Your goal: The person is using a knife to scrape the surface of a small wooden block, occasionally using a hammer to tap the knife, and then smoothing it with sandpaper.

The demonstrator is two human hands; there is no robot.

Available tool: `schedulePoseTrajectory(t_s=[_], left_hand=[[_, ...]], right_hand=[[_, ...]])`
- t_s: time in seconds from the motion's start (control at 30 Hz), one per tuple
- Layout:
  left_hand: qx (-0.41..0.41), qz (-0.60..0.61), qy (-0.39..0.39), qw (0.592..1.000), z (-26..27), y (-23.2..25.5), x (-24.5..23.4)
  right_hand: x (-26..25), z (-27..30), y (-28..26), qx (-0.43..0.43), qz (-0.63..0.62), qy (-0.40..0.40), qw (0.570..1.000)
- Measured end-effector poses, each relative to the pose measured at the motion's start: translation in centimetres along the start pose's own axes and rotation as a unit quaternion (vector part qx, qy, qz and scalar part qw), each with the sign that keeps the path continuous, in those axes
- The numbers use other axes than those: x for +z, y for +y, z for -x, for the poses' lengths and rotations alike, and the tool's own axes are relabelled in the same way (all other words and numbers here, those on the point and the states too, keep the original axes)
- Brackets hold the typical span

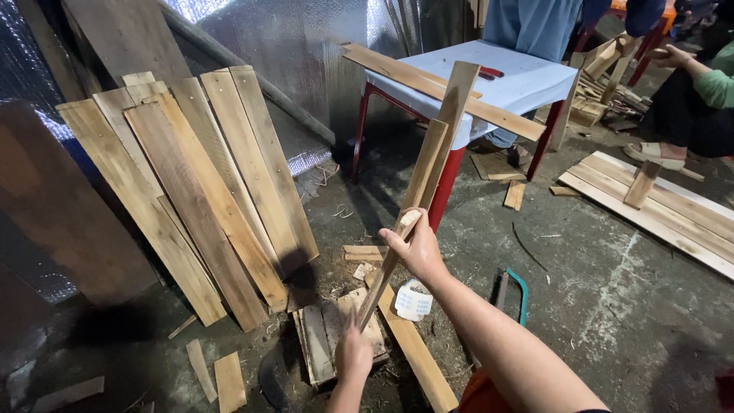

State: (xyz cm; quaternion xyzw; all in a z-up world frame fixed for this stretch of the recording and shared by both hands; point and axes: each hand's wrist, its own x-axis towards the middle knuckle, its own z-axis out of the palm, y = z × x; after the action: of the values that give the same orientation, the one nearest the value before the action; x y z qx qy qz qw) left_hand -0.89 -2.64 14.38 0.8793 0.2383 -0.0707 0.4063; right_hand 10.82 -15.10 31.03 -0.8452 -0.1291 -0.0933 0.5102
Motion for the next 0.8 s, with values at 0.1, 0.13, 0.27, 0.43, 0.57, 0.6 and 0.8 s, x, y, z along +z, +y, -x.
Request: schedulePoseTrajectory(t_s=[0.1, 0.13, 0.27, 0.43, 0.57, 0.6, 0.8], left_hand=[[-0.007, -0.057, -0.012, 0.998, -3.0, -9.0, 4.9], [-0.009, -0.056, -0.011, 0.998, -4.1, -9.7, 6.2], [0.033, 0.099, 0.055, 0.993, -1.8, -2.4, 4.6], [0.262, 0.118, 0.202, 0.936, 1.6, 2.4, 2.2], [0.215, -0.013, 0.221, 0.951, 1.0, -2.1, 3.5], [0.145, -0.048, 0.169, 0.974, 1.0, -3.7, 3.8], [0.028, 0.017, 0.088, 0.996, -0.7, -2.6, 4.5]], right_hand=[[-0.1, 0.1, -0.2, -0.004, -0.005, -0.005, 1.000], [-0.1, 0.1, -0.4, -0.005, -0.006, -0.007, 1.000], [0.3, -0.1, -0.1, -0.014, 0.003, -0.003, 1.000], [0.7, -0.2, 0.2, -0.026, 0.014, 0.009, 1.000], [0.4, -0.6, 0.7, -0.011, 0.013, 0.009, 1.000], [0.2, -0.7, 1.2, -0.009, 0.013, 0.010, 1.000], [0.1, -0.3, 0.1, 0.010, 0.022, -0.008, 1.000]])
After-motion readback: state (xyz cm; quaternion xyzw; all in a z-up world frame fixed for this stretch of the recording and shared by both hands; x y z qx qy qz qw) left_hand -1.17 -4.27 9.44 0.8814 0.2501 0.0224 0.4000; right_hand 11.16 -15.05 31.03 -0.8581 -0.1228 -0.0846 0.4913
